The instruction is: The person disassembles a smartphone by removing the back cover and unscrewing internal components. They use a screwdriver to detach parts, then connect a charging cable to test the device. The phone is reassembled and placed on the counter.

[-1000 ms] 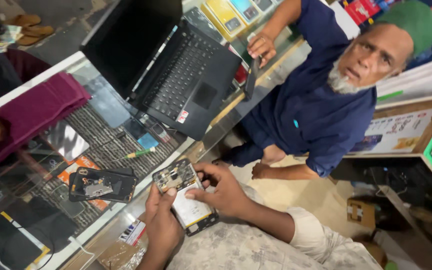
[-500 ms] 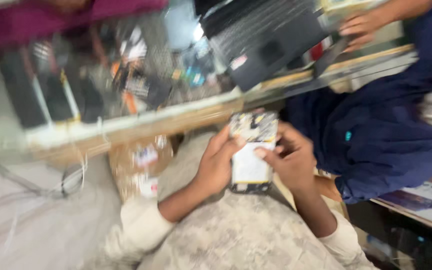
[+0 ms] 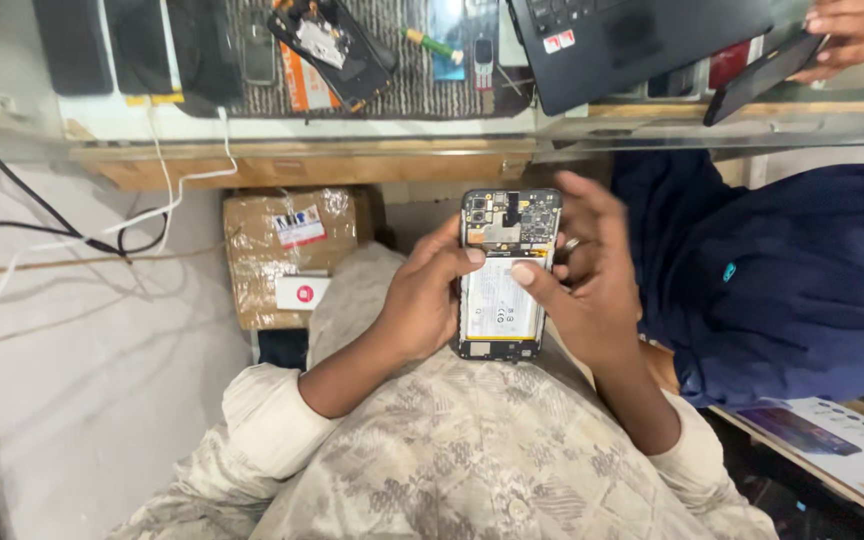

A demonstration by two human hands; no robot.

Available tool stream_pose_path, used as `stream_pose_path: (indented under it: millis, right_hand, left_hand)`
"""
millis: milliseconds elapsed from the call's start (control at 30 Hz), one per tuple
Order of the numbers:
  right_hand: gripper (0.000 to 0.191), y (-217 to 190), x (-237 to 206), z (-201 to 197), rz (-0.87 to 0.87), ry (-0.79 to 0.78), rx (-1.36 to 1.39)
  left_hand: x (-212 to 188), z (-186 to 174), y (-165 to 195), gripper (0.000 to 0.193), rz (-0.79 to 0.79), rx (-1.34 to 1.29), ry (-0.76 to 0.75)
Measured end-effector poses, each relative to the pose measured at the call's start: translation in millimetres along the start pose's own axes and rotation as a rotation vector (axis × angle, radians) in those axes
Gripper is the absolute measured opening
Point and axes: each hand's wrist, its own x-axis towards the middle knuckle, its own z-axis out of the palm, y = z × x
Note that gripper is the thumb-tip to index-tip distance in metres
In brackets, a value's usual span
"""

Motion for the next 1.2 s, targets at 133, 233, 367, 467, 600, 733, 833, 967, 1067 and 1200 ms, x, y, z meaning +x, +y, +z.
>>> stream_pose_path:
  millis: [133,233,367,467,600,733,833,967,1067,1200]
  right_hand:
    - [0.058,-16,6,19,-0.307,0.129,-0.318]
    - [0.058,-17,14,25,-0.32,0.15,-0.34]
    - [0.066,-1,23,34,-0.159,0.14,0.032]
    - [0.052,16,25,38,-0.092,0.101,0.037]
    - [0.044,30,26,41,0.367,0.047,0.06]
    - [0.032,29,40,45,0.444,-0.061,-0.026]
    - [0.032,20,49,51,0.372,-0.139,-0.022]
    - [0.036,19,69,65,0.216,-0.209,-0.438]
    - [0.024,17,75,64,0.171,-0.318,-0.303]
    - [0.023,18,83,59,0.133,-0.356,-0.406]
  left_hand:
    - [9,2,23,0.057,-0.015,0.147,-0.116]
    - [8,3,30,0.058,-0.029,0.264,-0.142]
    - [17,-9,46,0.049,-0.036,0.255,-0.111]
    - [16,-14,52,0.044,-0.031,0.146,-0.08]
    - [22,-25,72,0.04,0.106,0.193,-0.1]
    - [23,-27,86,0.039,0.198,0.123,-0.152]
    - [14,-21,88,0.037,0.27,0.187,-0.039]
    - [12,-30,101,0.034,0.38,0.212,-0.046]
    - [5,-28,95,0.032,0.431,0.269,0.056]
    - [5,-25,95,0.033,0.468,0.201,0.013]
